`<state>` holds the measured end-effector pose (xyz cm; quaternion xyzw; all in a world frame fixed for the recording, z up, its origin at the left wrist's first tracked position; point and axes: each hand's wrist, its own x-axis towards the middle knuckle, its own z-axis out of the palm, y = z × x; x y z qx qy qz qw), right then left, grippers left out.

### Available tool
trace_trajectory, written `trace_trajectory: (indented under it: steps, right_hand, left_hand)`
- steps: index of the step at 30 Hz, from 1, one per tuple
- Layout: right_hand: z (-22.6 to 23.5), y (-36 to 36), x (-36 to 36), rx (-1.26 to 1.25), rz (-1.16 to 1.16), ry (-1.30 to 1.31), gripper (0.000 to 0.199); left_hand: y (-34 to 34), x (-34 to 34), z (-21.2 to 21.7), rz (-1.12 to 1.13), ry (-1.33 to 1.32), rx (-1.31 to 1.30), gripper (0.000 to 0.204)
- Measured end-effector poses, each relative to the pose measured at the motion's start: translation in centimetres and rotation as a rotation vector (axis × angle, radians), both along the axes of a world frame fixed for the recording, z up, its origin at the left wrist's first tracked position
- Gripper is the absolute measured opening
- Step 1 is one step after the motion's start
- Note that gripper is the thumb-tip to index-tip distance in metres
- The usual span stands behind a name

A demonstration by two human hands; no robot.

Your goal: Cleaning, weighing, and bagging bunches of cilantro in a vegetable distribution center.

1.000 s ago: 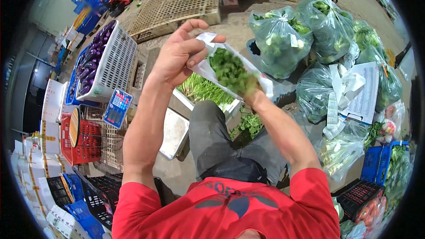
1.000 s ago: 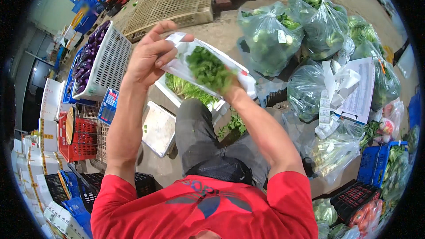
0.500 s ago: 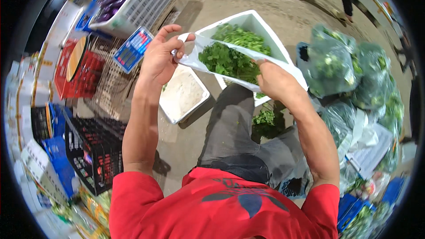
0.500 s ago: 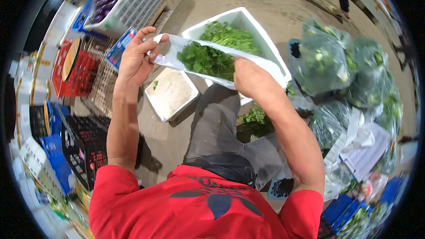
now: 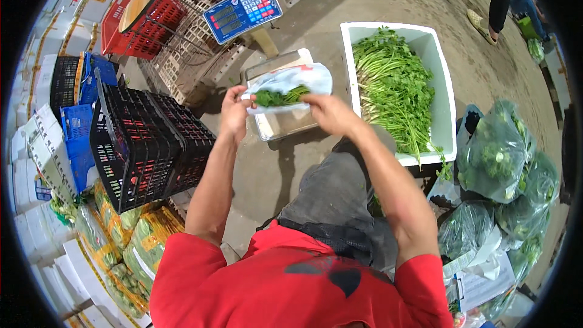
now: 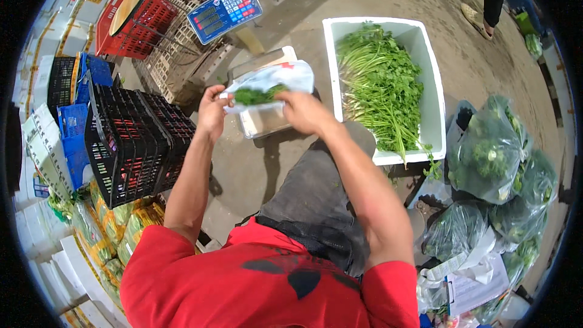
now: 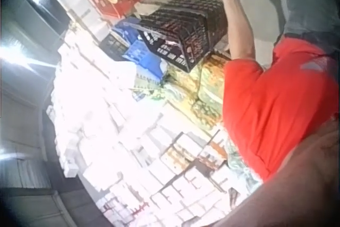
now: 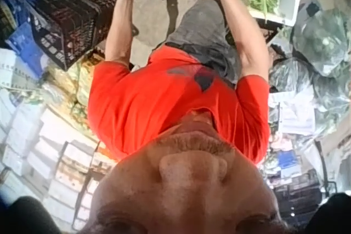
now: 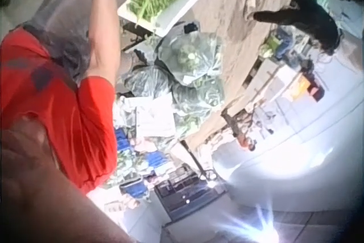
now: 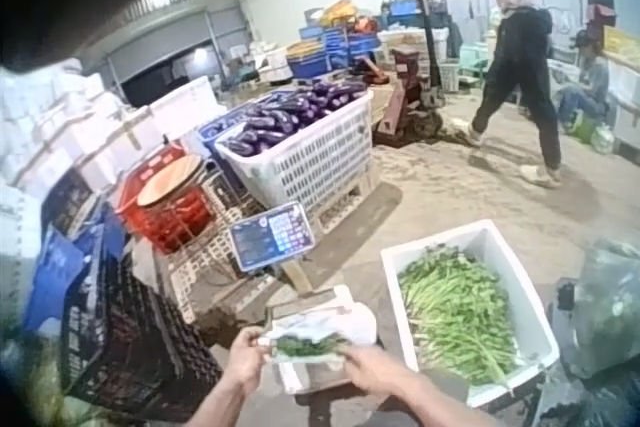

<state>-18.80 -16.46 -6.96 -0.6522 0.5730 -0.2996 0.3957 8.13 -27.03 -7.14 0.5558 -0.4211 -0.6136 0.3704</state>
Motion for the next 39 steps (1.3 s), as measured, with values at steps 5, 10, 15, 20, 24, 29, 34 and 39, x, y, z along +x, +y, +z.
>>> trace_trajectory:
  steps: [5, 10, 15, 20, 24, 29, 34, 39]
  right_hand:
    - [3.4, 8.7, 0.3, -0.048, -0.113, 0.050, 0.036]
    - [2.8, 17.8, -2.3, -0.237, -0.536, 0.092, 0.036]
    - [-3.0, 29.9, -7.1, -0.087, -0.991, 0.119, 0.025]
    - [-5.3, 38.5, -7.1, 0.321, -0.994, 0.332, 0.027]
    - [-5.2, 43.1, -9.0, 0.217, -1.209, 0.383, 0.028]
    - [-4.3, 40.0, -8.6, 0.086, -1.131, 0.550, 0.021]
    - [-4.4, 41.3, -9.2, 0.182, -1.282, 0.503, 0.019]
    - [-4.4, 41.1, -9.4, 0.192, -1.307, 0.484, 0.017]
  left_hand:
    - [1.6, 2.8, -2.5, 0.136, -0.198, -0.054, 0.041]
    - [4.9, 2.3, -0.6, 0.068, -0.761, -0.373, 0.074]
    - [9.0, -2.6, 2.9, -0.024, -0.864, -0.973, 0.065]
    - [11.5, -6.7, 0.5, -0.337, -0.412, -0.732, 0.047]
    - [11.6, -12.1, -0.7, -0.553, -0.276, -0.528, 0.035]
    - [8.0, -18.1, -4.1, -0.591, -0.120, -0.334, 0.026]
    - [4.2, -30.1, -7.6, -0.840, -0.379, -0.432, 0.033]
    - [-1.2, -38.2, -13.9, -0.647, -0.738, -0.539, 0.038]
